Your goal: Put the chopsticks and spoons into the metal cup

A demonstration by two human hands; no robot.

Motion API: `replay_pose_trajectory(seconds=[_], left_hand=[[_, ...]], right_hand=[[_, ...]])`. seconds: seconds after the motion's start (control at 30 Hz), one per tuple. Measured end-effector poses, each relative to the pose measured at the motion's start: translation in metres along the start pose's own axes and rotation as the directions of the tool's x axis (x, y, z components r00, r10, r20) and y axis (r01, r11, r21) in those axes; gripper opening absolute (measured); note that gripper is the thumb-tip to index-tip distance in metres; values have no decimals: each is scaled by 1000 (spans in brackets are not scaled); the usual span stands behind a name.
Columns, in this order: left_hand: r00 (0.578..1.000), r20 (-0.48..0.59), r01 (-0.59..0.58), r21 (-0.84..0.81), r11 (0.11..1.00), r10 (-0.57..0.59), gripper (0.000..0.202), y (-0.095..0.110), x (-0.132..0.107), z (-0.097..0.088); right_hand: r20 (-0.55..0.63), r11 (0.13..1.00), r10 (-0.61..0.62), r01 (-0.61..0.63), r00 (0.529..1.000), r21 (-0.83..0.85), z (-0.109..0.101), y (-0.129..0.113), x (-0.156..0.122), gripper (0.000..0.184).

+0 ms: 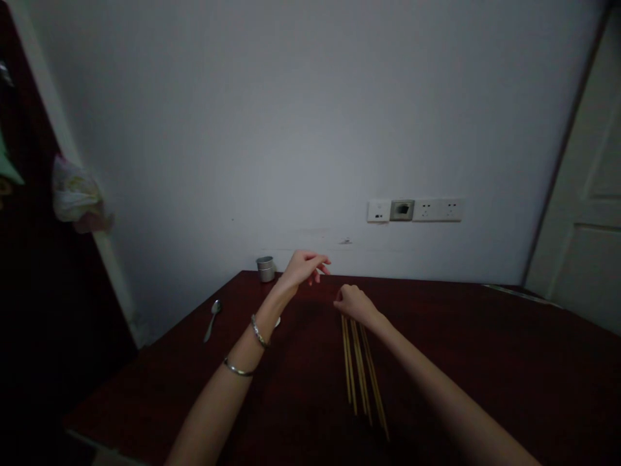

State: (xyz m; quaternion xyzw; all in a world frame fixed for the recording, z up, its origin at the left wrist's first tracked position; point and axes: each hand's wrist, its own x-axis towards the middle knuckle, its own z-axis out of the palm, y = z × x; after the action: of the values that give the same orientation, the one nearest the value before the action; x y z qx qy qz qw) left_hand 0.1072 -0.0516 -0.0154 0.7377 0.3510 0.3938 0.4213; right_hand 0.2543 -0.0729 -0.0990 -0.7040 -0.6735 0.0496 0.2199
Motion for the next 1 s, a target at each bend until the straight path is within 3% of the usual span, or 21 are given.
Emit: replay_pose_trajectory(seconds=[0.1,0.2,0.33,0.43,0.57,0.77,1.0], left_hand=[[992,-119,42,93,995,-30,29,-12,-3,-41],[968,-230,146,175,974,-104,26,-36,-3,-90],[900,-335,351,173,920,-280,22,-79,-10,-150],[845,-363,456,103,884,-394,20,-108,-22,-178],[812,-362,523,104,846,-457,19,-129,-35,-190],[809,-316,560,154,814,-496,21,-138,-42,-184],[863,-173,504,213,837,-475,25,-152,-40,-173]], right_hand=[[158,981,-38,7,987,192,9,-19,18,14],[321,915,-104,-36,941,401,22,-37,38,10],[351,869,-140,-55,926,491,44,-51,67,6],[322,878,-98,-70,942,473,65,-57,93,6],[290,895,-47,-88,956,437,95,-68,122,10],[215,944,56,-122,975,307,132,-86,150,15],[149,968,132,-160,980,194,163,-96,164,36]])
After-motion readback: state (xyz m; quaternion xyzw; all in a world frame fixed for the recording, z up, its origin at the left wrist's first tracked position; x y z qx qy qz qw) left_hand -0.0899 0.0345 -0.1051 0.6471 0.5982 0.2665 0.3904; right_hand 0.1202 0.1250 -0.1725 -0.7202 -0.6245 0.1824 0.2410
